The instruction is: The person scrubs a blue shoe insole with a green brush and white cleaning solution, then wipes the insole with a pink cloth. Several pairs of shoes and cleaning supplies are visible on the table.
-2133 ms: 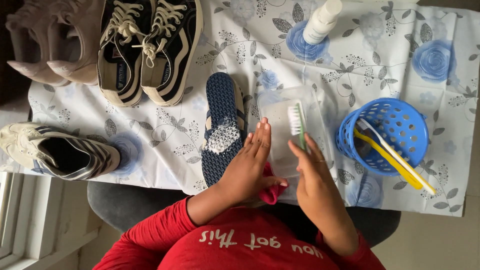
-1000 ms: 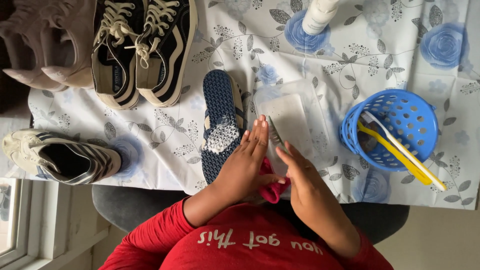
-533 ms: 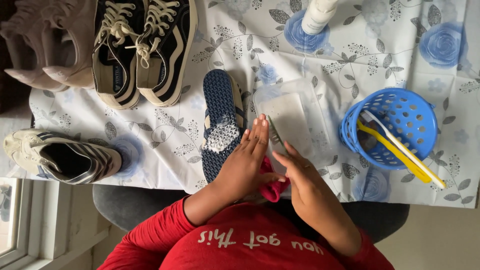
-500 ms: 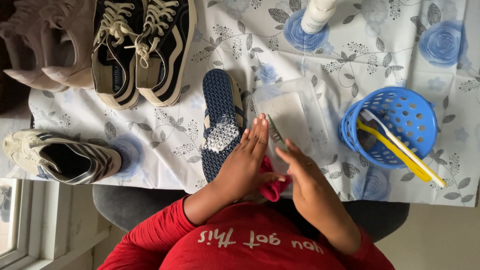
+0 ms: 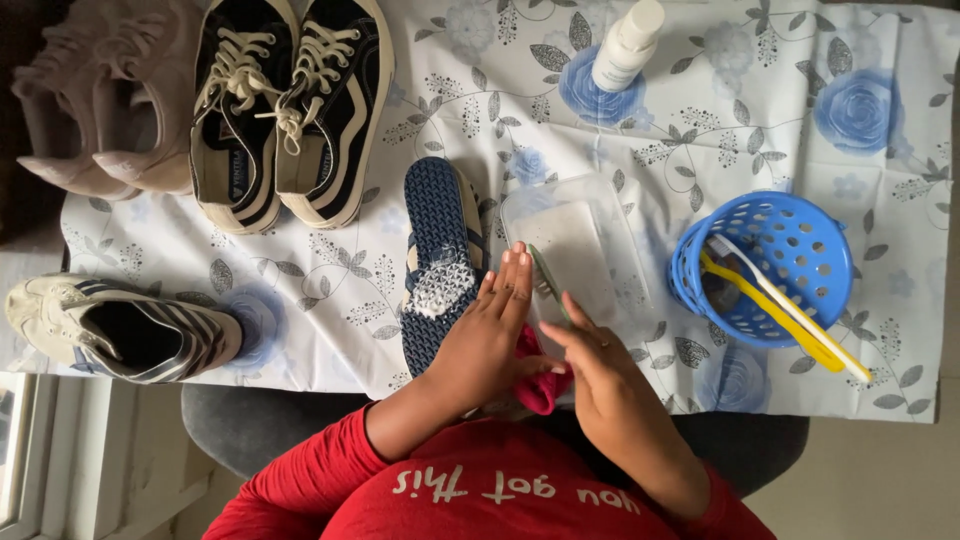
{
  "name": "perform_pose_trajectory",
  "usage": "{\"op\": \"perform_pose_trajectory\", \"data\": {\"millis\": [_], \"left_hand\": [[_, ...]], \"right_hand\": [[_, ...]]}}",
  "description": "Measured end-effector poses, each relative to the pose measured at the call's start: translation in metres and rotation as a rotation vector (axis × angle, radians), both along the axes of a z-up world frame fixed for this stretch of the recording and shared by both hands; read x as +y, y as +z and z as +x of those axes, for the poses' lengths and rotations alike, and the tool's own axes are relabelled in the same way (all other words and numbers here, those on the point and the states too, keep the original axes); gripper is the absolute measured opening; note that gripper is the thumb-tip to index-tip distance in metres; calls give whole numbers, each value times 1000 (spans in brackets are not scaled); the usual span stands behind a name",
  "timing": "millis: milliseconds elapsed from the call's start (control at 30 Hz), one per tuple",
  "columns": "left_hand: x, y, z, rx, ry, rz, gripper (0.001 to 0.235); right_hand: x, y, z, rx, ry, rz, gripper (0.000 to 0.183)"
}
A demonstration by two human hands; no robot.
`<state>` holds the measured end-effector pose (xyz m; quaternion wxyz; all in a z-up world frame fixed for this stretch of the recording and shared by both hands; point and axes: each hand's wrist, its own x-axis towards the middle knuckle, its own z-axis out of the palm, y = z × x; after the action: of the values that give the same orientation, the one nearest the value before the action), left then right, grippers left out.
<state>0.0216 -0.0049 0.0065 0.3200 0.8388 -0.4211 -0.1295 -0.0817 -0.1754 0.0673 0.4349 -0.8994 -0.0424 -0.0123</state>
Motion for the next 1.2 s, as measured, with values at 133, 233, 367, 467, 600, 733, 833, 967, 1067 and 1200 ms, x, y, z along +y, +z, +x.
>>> {"op": "perform_pose_trajectory", "data": {"millis": [133,233,367,467,600,733,833,967,1067,1200], "left_hand": [[-1,0,-1,-32,36,-19,133],[0,5,1,22,0,-11,128],[-1,4,1,13,5,13,130],[0,-1,2,10,13,-5,130],[-1,1,0,7,26,-28,129],[1,3,0,10,12,-14,126],[0,1,-1,11,20,-11,130],[1,1,0,7,20,-16,128],[1,2,0,28,21,-33,128],[1,0,2,29,18,-25,131]], "right_hand": [[-5,0,2,-62,-174,-31,51],[-2,1,0,-28,10,-2,47],[-4,-2,0,-115,-101,-26,51],[-2,-2,0,-158,-55,-49,47],[-7,-5,0,-114,-159,-58,51],[-2,-3,-1,-103,9,-19,45],[-7,-8,-1,-114,-108,-21,52],[-2,-6,1,-144,-62,-34,50],[-5,-9,0,-147,-109,-40,50],[-1,-6,1,-158,10,-27,49]]}}
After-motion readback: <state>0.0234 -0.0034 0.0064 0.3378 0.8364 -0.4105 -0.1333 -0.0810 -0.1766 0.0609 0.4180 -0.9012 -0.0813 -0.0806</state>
